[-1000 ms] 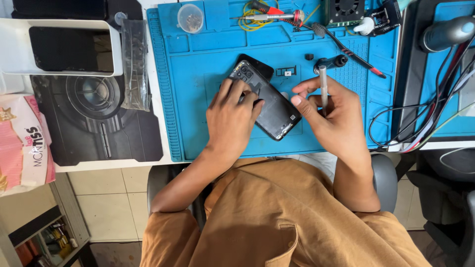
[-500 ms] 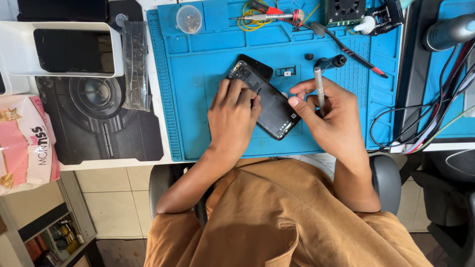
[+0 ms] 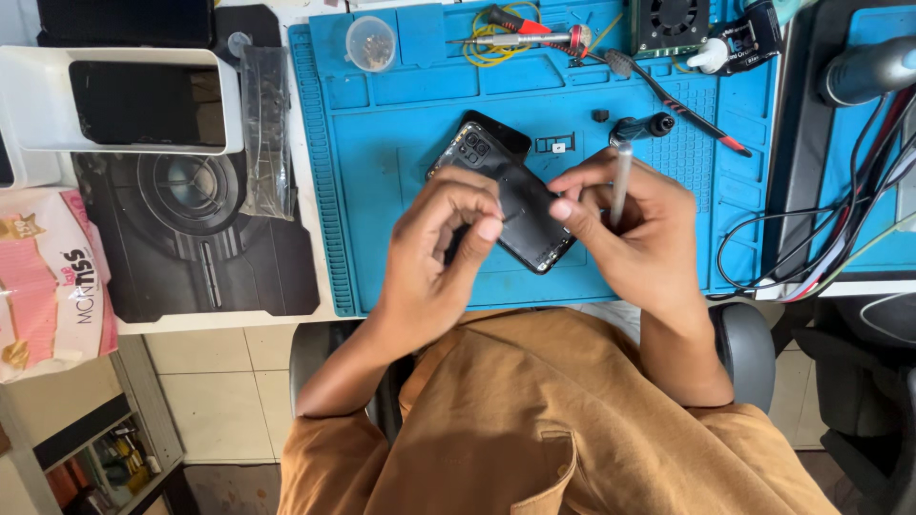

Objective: The person holds a black smartphone and uses a metal prying tool to separate the screen from the frame. They then use a screwdriver to remove screws from the back of the device and a UV flashlight to cure adhesive on a small component.

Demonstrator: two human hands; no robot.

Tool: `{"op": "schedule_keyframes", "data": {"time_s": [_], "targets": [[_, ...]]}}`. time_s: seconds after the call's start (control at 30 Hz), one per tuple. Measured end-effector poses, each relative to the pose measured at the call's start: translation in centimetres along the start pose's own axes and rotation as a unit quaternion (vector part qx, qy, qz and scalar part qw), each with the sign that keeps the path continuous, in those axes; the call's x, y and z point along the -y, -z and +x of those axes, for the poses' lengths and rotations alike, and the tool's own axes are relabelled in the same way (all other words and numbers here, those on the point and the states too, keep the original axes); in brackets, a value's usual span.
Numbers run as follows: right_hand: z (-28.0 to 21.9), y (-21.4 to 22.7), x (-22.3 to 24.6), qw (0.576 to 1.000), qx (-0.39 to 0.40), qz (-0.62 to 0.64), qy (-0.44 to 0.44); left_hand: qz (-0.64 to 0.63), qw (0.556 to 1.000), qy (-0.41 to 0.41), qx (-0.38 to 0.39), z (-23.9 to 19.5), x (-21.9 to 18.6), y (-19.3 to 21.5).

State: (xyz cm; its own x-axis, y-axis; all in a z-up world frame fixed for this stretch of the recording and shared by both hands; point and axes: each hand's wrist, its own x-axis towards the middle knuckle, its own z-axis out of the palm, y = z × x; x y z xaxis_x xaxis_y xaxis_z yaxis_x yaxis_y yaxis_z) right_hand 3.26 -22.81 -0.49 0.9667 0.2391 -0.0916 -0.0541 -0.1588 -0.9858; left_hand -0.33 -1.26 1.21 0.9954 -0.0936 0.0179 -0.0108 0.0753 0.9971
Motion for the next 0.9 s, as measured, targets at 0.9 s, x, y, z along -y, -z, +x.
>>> {"op": "schedule_keyframes", "data": {"time_s": [0.9], "targets": [[-0.5,-2.5,-0.6,0.963,0.028,0.250,0.099,0.090,0.989,-0.118,0.005,-0.3,-2.1,0.2]]}}
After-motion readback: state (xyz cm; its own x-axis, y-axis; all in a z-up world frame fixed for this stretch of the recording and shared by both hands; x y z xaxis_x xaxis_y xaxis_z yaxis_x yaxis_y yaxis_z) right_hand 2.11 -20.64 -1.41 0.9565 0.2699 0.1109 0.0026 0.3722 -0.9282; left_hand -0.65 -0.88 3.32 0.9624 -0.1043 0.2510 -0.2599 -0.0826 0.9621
